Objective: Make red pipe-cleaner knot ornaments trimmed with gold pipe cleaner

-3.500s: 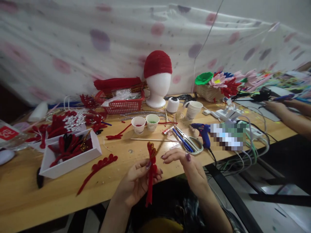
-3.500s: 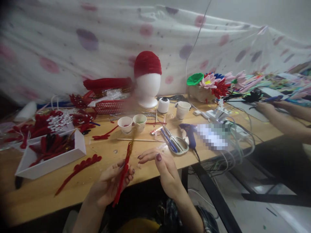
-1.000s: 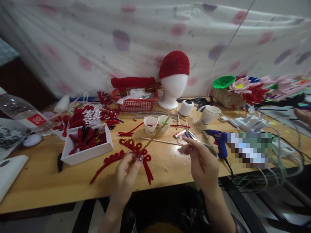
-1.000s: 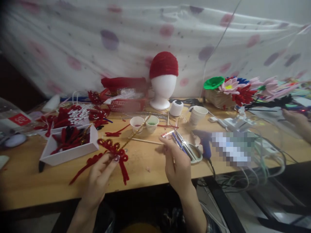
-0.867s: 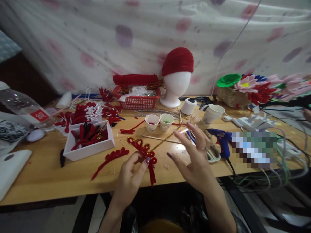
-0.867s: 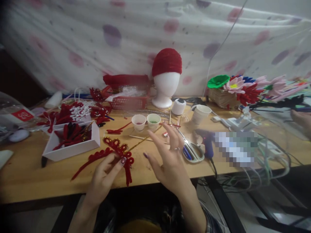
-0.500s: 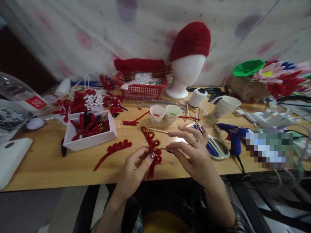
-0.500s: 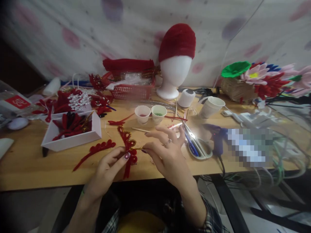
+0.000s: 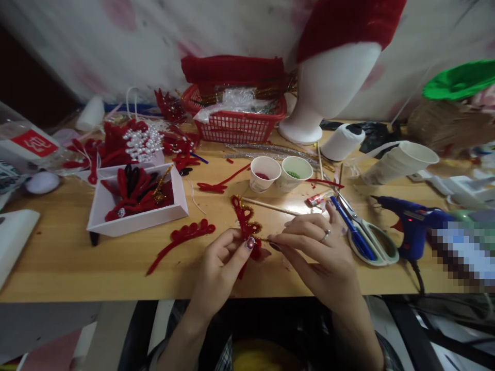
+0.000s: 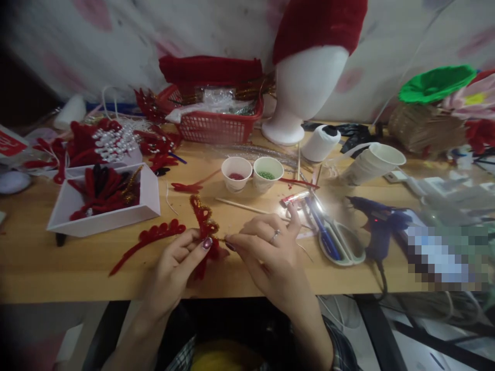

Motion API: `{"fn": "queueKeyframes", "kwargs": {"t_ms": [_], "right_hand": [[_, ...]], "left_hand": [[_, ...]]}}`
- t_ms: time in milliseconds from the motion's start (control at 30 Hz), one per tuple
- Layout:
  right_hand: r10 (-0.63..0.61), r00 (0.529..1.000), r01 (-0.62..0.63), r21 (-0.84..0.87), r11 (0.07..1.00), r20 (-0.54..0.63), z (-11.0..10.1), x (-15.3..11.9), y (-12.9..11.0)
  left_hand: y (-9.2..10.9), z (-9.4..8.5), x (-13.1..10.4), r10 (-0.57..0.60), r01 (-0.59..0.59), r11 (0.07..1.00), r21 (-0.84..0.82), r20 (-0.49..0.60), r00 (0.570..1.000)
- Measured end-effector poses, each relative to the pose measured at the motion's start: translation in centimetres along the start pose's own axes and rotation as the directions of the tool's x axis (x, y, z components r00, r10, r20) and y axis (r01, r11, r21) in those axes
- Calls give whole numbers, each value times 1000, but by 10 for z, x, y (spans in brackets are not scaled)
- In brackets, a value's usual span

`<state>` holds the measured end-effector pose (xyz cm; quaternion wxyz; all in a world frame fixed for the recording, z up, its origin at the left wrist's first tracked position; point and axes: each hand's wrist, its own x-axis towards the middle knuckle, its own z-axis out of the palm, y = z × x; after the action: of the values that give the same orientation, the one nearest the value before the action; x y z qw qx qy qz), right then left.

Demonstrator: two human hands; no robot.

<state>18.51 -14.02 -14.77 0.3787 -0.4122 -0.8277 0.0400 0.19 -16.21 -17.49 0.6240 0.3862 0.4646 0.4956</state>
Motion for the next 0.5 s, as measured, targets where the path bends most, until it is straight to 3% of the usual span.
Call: {"fn": "queueKeyframes", "kwargs": {"t_ms": [200,500], "right_hand": [[35,998,-38,75,996,49,3,-2,7],[25,1000,-25,145,989,4,1,-6,5]], "left_hand": [[-4,1,5,-38,39,996,-74,23,999],[-5,7,1,-55,64,993,-98,90,994]]}}
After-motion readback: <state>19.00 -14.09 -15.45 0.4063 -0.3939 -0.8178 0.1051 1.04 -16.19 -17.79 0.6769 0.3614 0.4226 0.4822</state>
